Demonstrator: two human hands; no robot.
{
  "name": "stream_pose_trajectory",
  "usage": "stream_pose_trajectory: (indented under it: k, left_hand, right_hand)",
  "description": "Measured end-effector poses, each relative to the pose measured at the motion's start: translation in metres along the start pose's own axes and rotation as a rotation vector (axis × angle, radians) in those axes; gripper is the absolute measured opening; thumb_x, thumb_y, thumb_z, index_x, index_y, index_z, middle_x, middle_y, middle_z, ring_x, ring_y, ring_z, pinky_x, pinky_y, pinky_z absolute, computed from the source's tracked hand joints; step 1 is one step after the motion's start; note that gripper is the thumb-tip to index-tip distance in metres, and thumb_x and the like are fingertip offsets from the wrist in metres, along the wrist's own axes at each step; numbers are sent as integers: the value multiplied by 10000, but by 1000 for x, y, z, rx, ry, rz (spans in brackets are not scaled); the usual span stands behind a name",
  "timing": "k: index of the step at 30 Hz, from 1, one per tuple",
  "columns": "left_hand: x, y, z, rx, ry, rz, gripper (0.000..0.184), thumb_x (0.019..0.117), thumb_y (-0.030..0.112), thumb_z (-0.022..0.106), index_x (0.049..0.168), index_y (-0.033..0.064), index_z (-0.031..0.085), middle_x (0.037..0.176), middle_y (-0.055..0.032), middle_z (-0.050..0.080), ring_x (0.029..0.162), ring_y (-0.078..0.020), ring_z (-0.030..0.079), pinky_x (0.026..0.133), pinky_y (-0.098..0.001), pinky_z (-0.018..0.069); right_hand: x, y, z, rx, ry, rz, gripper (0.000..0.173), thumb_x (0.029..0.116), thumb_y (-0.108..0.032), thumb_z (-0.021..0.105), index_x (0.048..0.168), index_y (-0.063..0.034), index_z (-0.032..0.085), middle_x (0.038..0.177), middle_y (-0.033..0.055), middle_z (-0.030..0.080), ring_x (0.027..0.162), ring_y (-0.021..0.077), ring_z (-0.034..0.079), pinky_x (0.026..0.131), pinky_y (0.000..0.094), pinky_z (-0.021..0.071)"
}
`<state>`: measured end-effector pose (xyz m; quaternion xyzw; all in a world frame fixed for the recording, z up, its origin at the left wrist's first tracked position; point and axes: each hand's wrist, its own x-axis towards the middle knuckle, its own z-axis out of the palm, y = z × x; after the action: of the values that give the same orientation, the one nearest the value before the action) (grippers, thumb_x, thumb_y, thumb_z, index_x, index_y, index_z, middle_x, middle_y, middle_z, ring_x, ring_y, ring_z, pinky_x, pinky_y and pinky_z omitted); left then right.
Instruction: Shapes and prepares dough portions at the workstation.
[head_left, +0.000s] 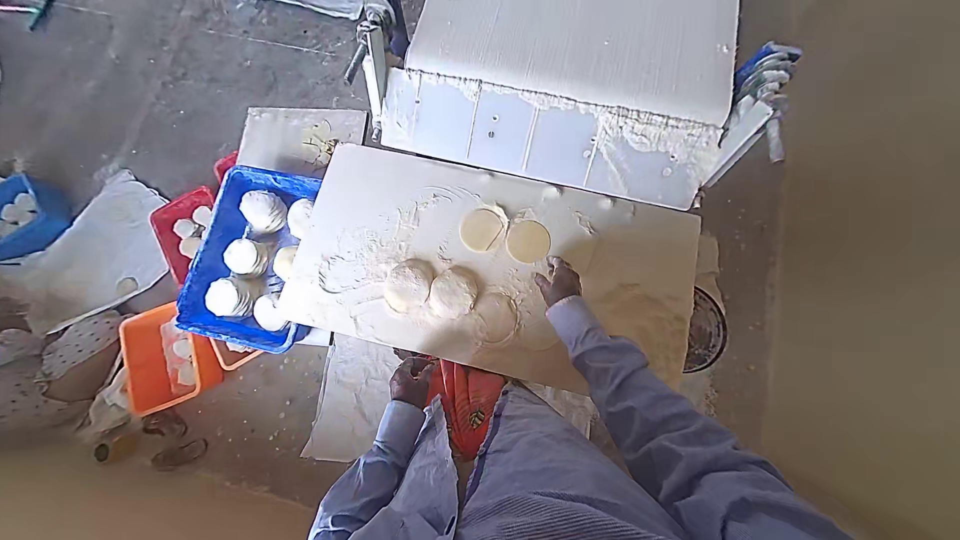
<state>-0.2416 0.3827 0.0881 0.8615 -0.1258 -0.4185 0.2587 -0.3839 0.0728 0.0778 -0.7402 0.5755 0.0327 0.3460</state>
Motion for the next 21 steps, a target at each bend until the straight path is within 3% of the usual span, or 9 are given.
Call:
stream_pose_trajectory:
  k: [2,5,8,10,15,17,19,21]
  left_hand:
    - [-2,0,2,-22,-7,3,286,1004,129,638,1223,-54,652,1191,-223,690,1147,-304,658,1049,-462,477]
    - [-4,-5,3,-47,10,-13,277,1006,108,628,1228,-55,652,1198,-221,693,1155,-300,662,1051,-453,484]
    - [-4,-20,4,-73,3,-28,297,1011,91,601,1260,-70,628,1211,-241,682,1143,-311,666,1041,-464,489]
    - [0,-27,5,-96,-11,-48,303,1008,97,600,1261,-68,622,1183,-235,687,1068,-299,685,978,-466,523]
    - [13,-25,2,-121,-99,-109,321,998,86,616,1282,-62,594,1178,-223,677,1004,-276,692,909,-435,552]
    - [19,-20,2,-108,-132,-100,358,977,79,639,1301,-64,580,1178,-227,676,1017,-289,690,917,-447,549]
    - [23,-15,0,-98,-145,-87,370,968,81,657,1304,-55,583,1180,-223,683,1034,-288,695,932,-450,549]
    - [24,-11,0,-125,-136,-59,346,969,80,660,1282,-53,596,1164,-224,685,1014,-281,697,921,-444,554]
  right_hand:
    - [35,-13,-9,-47,72,58,620,1007,-295,670,1477,55,469,1460,290,528,1364,428,519,1137,538,416]
    - [78,-29,-9,-185,109,106,614,993,-380,670,1444,14,536,1471,269,525,1401,410,483,1143,523,409]
    - [91,-37,-10,-243,37,155,492,959,-359,709,1328,-40,645,1392,224,607,1341,388,551,1084,555,456]
    - [94,-34,-13,-199,-4,177,388,958,-360,710,1246,-99,717,1315,179,676,1267,367,615,1032,590,477]
    - [99,-21,-15,-110,-26,167,432,888,-285,803,1228,-41,697,1287,208,674,1255,374,611,1059,584,456]
    - [95,-11,-21,-52,22,176,507,850,-253,842,1258,-1,677,1317,243,648,1283,399,586,1092,582,439]
    - [69,7,-38,-52,186,190,589,883,-356,804,1334,-19,629,1364,256,610,1309,420,557,1082,583,446]
    - [33,37,-59,-135,380,284,708,921,-472,727,1441,-28,541,1482,295,491,1392,476,451,1084,622,410]
